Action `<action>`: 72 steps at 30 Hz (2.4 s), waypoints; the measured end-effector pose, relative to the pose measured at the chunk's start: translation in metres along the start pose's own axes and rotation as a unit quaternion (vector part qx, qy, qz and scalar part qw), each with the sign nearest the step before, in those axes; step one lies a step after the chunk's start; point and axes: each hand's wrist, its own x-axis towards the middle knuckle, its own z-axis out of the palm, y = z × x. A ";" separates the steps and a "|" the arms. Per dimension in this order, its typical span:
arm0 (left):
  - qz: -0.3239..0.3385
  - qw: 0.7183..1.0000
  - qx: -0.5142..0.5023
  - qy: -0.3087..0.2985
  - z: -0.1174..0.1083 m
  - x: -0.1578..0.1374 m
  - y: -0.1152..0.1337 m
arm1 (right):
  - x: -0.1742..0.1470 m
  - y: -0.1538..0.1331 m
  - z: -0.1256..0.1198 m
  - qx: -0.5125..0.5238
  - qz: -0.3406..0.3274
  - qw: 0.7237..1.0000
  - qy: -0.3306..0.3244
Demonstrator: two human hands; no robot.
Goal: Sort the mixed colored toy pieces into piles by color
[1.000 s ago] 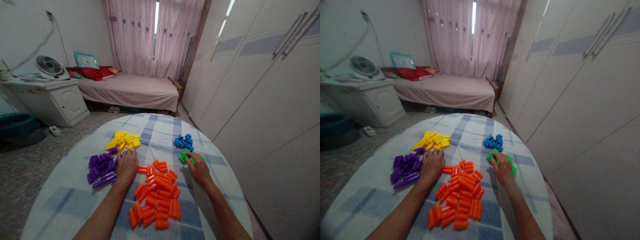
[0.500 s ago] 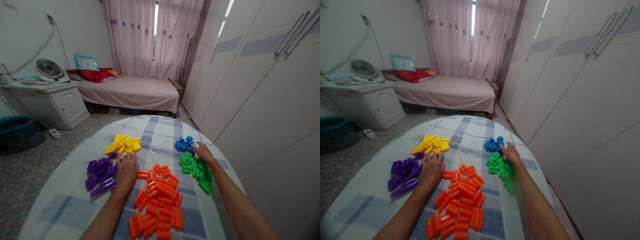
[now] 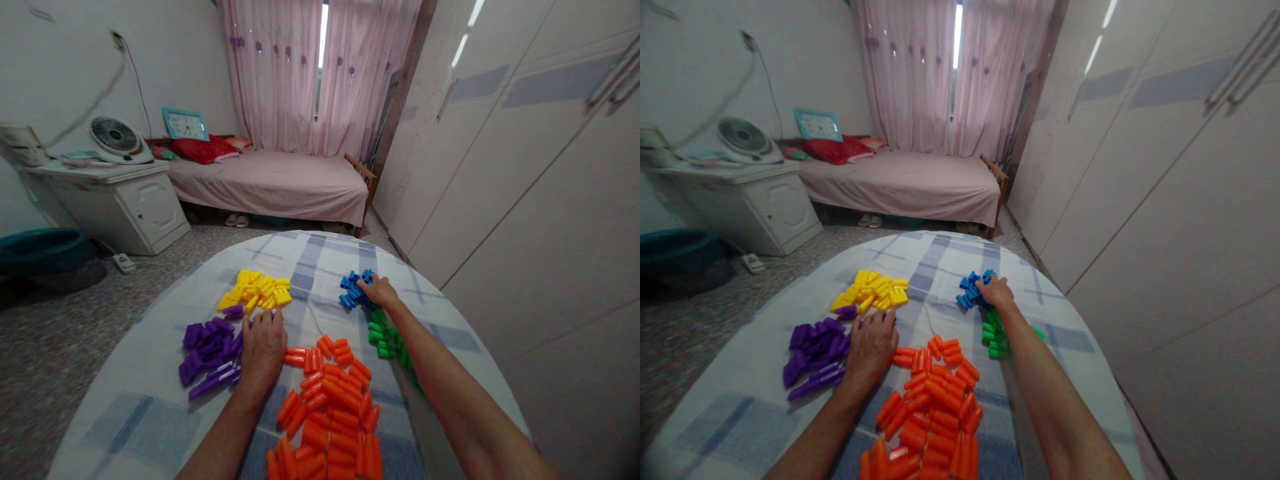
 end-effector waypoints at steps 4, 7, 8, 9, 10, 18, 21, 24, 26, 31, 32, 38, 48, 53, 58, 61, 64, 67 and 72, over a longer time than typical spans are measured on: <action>-0.007 1.000 -0.004 -0.004 -0.001 0.000 0.000 | -0.002 -0.033 0.005 0.013 0.001 1.000 -0.027; -0.008 1.000 -0.007 -0.007 -0.001 0.000 0.000 | -0.003 -0.055 0.008 0.028 -0.020 0.999 -0.032; -0.008 1.000 -0.008 -0.010 -0.001 0.000 0.000 | -0.003 -0.061 0.009 0.034 -0.030 0.998 -0.032; -0.009 1.000 -0.009 -0.012 -0.001 0.000 0.000 | -0.005 -0.065 0.008 0.039 -0.041 0.998 -0.032; -0.011 1.000 -0.011 -0.015 -0.002 0.000 0.000 | -0.007 -0.068 0.008 0.045 -0.052 0.997 -0.030; -0.021 0.999 -0.030 -0.013 -0.001 -0.001 0.001 | -0.055 -0.040 0.003 0.046 -0.102 0.993 -0.035; -0.026 0.999 -0.037 -0.016 0.000 0.000 0.001 | -0.065 -0.037 0.014 0.133 -0.113 0.980 -0.097; -0.030 0.998 -0.048 -0.022 -0.001 0.000 0.001 | -0.068 -0.042 0.025 0.260 -0.107 0.956 -0.083; -0.030 0.998 -0.049 -0.021 0.000 0.000 0.001 | -0.073 -0.043 0.029 0.296 -0.124 0.947 -0.026; -0.020 0.999 -0.047 -0.002 -0.001 -0.001 0.001 | -0.118 -0.026 0.033 0.336 -0.172 0.925 0.041; -0.018 0.999 -0.048 0.001 -0.002 -0.001 0.001 | -0.131 -0.021 0.034 0.352 -0.177 0.918 0.038; 0.019 0.998 -0.061 0.004 -0.008 -0.001 -0.001 | -0.202 0.009 0.042 0.381 -0.145 0.910 0.081; 0.042 0.998 -0.036 -0.025 -0.019 0.005 -0.001 | -0.239 0.022 0.065 0.353 -0.127 0.909 0.178; 0.072 0.996 -0.046 -0.010 -0.041 -0.002 0.004 | -0.238 0.021 0.075 0.325 -0.144 0.912 0.203; 0.080 0.980 -0.183 -0.012 -0.036 -0.045 0.005 | -0.239 0.018 0.069 0.312 -0.145 0.916 0.206; 0.097 0.967 -0.234 0.004 -0.028 -0.083 0.010 | -0.241 0.017 0.065 0.295 -0.144 0.923 0.202; 0.104 0.959 -0.262 0.021 -0.026 -0.108 0.016 | -0.242 0.016 0.062 0.283 -0.148 0.927 0.196; 0.087 0.948 -0.305 0.025 -0.029 -0.116 0.019 | -0.242 0.016 0.061 0.278 -0.150 0.929 0.193; 0.062 0.941 -0.330 0.036 -0.032 -0.115 0.019 | -0.241 0.017 0.062 0.281 -0.159 0.925 0.199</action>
